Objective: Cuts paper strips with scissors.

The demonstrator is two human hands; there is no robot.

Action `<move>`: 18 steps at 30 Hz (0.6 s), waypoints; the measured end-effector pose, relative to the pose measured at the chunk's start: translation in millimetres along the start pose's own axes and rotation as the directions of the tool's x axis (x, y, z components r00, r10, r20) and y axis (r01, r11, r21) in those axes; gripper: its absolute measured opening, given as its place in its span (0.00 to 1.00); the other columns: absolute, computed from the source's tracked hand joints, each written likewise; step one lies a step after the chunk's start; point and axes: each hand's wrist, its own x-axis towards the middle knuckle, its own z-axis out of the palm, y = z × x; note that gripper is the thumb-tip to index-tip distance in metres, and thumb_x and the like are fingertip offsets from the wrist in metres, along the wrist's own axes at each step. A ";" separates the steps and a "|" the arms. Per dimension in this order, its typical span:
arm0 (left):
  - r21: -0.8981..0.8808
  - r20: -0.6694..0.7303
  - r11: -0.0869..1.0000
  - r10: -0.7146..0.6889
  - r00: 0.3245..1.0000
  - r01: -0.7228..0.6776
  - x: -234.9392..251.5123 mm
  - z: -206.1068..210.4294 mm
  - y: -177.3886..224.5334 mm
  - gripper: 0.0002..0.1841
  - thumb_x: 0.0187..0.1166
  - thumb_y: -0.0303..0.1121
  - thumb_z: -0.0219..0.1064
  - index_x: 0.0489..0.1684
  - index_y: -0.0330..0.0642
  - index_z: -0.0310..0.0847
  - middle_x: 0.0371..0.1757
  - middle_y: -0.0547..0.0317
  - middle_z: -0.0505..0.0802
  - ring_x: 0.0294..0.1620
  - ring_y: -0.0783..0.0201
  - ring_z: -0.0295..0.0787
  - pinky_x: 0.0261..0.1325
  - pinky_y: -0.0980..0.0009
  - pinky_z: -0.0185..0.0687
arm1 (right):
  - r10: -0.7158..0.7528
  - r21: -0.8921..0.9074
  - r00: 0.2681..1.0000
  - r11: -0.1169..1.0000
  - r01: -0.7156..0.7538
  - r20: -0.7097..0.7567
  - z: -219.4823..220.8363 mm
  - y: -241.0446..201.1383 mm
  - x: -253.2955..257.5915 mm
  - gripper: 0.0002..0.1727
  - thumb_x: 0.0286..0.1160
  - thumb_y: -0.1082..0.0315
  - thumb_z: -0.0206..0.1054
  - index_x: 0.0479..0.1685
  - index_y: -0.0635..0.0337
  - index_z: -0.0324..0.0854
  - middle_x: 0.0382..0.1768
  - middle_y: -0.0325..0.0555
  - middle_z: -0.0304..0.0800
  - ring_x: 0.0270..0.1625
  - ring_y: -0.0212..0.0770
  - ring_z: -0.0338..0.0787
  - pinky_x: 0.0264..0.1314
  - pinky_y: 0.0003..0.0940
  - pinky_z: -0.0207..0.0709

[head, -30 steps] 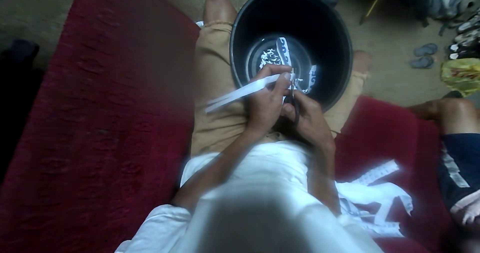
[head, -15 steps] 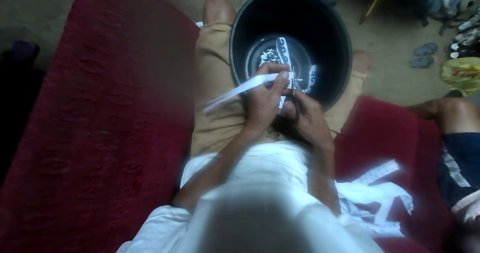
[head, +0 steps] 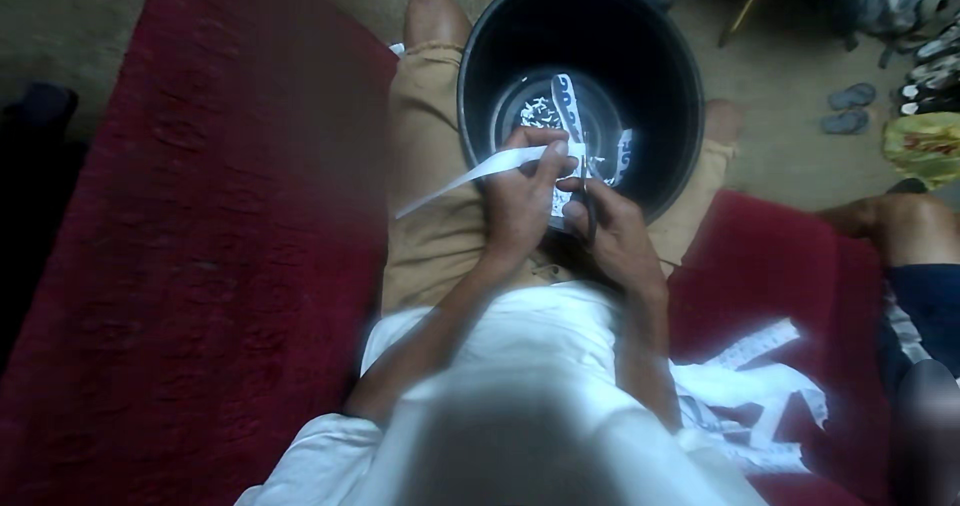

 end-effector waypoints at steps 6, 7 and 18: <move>-0.021 -0.020 1.000 0.010 1.000 -0.011 0.1 0.6 2.1 0.06 0.83 0.21 0.64 0.52 0.29 0.82 0.39 0.50 0.94 0.38 0.60 0.95 0.49 0.64 0.95 | 0.000 0.009 1.000 1.000 0.000 0.025 -2.3 -1.8 -1.3 0.21 0.88 0.50 0.59 0.71 0.49 0.79 0.25 0.38 0.81 0.16 0.32 0.74 0.13 0.24 0.70; -0.030 -0.026 0.999 0.011 1.000 -0.012 0.1 0.9 2.0 0.06 0.83 0.21 0.65 0.51 0.29 0.82 0.39 0.50 0.94 0.37 0.60 0.95 0.48 0.64 0.95 | 0.000 0.007 0.999 1.000 0.000 0.033 -2.9 -2.7 -1.8 0.21 0.87 0.50 0.59 0.71 0.49 0.78 0.25 0.37 0.82 0.17 0.31 0.75 0.14 0.24 0.70; -0.071 -0.010 0.997 -0.019 1.000 0.018 -2.8 6.2 3.9 0.06 0.83 0.19 0.63 0.52 0.28 0.80 0.39 0.51 0.93 0.35 0.63 0.94 0.45 0.67 0.95 | 0.010 -0.041 1.000 0.999 -0.010 0.008 -2.2 1.9 -4.4 0.23 0.85 0.45 0.61 0.69 0.47 0.80 0.24 0.36 0.80 0.16 0.30 0.72 0.13 0.24 0.67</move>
